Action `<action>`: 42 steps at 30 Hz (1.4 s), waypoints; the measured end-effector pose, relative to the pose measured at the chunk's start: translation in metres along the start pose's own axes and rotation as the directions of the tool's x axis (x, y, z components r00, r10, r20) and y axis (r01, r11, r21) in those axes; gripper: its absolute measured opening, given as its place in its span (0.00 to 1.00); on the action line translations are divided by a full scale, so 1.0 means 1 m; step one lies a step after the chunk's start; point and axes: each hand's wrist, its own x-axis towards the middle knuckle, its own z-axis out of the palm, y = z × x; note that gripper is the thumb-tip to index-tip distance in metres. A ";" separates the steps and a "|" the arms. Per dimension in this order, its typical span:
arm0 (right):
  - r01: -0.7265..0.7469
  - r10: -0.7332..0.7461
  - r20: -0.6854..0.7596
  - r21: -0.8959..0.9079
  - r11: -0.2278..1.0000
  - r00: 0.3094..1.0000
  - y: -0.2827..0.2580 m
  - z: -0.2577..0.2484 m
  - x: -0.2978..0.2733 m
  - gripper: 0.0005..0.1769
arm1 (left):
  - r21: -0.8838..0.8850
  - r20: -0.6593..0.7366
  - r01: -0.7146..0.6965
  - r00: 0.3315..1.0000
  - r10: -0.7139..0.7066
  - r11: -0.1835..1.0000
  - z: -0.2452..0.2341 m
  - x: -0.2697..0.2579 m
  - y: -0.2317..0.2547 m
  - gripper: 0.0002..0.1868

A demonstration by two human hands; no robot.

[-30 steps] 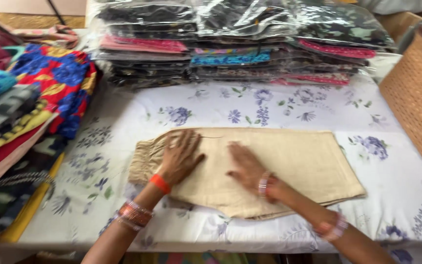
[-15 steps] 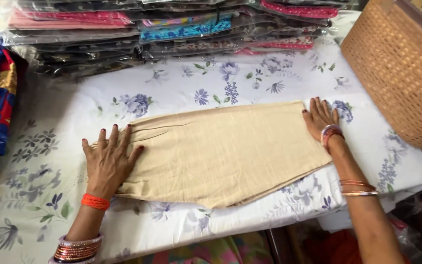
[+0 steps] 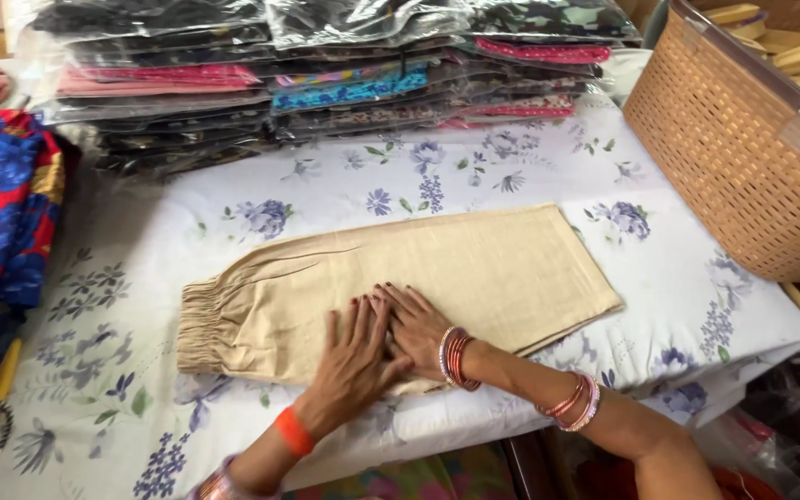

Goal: Fold a pair of trousers and a pink t-shirt and place them into a storage box.

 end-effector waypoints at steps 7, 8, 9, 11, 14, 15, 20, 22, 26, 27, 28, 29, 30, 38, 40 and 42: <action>-0.372 0.378 0.008 0.186 0.909 0.926 0.132 0.031 -0.106 0.48 | 0.047 -0.176 0.017 0.984 -0.008 0.999 -0.063 -0.068 -0.025 0.48; -0.541 0.549 0.006 0.175 0.822 0.836 0.159 0.041 -0.132 0.48 | 0.058 -0.150 0.088 0.986 -0.078 0.994 -0.068 -0.075 -0.026 0.48; -0.691 0.702 -0.007 0.167 0.703 0.712 0.188 0.050 -0.155 0.48 | 0.079 -0.131 0.153 0.981 -0.142 0.985 -0.075 -0.080 -0.031 0.47; -0.742 0.759 -0.010 0.200 0.640 0.651 0.205 0.059 -0.181 0.49 | 0.102 -0.122 0.163 0.981 -0.150 0.981 -0.075 -0.083 -0.031 0.46; -0.802 0.825 0.002 0.234 0.549 0.565 0.214 0.064 -0.199 0.48 | 0.147 -0.101 0.179 0.981 -0.166 0.973 -0.077 -0.080 -0.029 0.45; -0.815 0.835 0.021 0.235 0.530 0.549 0.215 0.064 -0.198 0.48 | 0.170 -0.086 0.191 0.980 -0.179 0.967 -0.079 -0.078 -0.029 0.46; -0.858 0.872 0.009 0.184 0.480 0.490 0.205 0.053 -0.191 0.47 | 0.299 0.104 0.175 0.971 -0.214 0.938 -0.099 -0.058 -0.025 0.46; -0.868 0.880 -0.031 0.154 0.473 0.474 0.197 0.045 -0.190 0.46 | 0.358 0.188 0.142 0.957 -0.220 0.923 -0.095 -0.048 -0.029 0.44; -0.876 0.873 -0.130 0.061 0.479 0.469 0.180 0.030 -0.180 0.36 | 0.090 0.212 0.176 0.958 -0.191 0.980 -0.087 -0.035 -0.032 0.38; -0.858 0.844 -0.194 0.019 0.514 0.501 0.178 0.029 -0.176 0.35 | -0.003 0.270 0.205 0.943 -0.197 0.979 -0.087 -0.034 -0.030 0.37; -0.857 0.842 -0.199 0.023 0.515 0.501 0.178 0.026 -0.176 0.35 | 0.002 0.265 0.205 0.944 -0.198 0.979 -0.088 -0.032 -0.027 0.37; -0.856 0.845 -0.183 0.026 0.516 0.503 0.178 0.023 -0.176 0.36 | -0.035 0.228 0.154 0.963 -0.143 0.987 -0.088 -0.032 -0.024 0.36; -0.856 0.846 -0.168 0.029 0.517 0.505 0.177 0.021 -0.175 0.37 | -0.069 0.188 0.102 0.978 -0.087 0.992 -0.088 -0.031 -0.020 0.34; -0.859 0.851 -0.154 0.021 0.511 0.502 0.182 0.018 -0.174 0.36 | -0.306 0.161 0.189 0.976 -0.145 0.933 -0.120 -0.008 -0.007 0.28; -0.874 0.873 -0.104 0.054 0.483 0.476 0.185 0.004 -0.176 0.37 | -0.367 0.081 0.137 0.990 -0.115 0.920 -0.116 -0.002 -0.010 0.25; -0.918 0.910 0.181 0.217 0.332 0.372 0.191 -0.006 -0.180 0.45 | -0.456 0.046 0.082 0.997 -0.068 0.886 -0.113 0.006 -0.012 0.24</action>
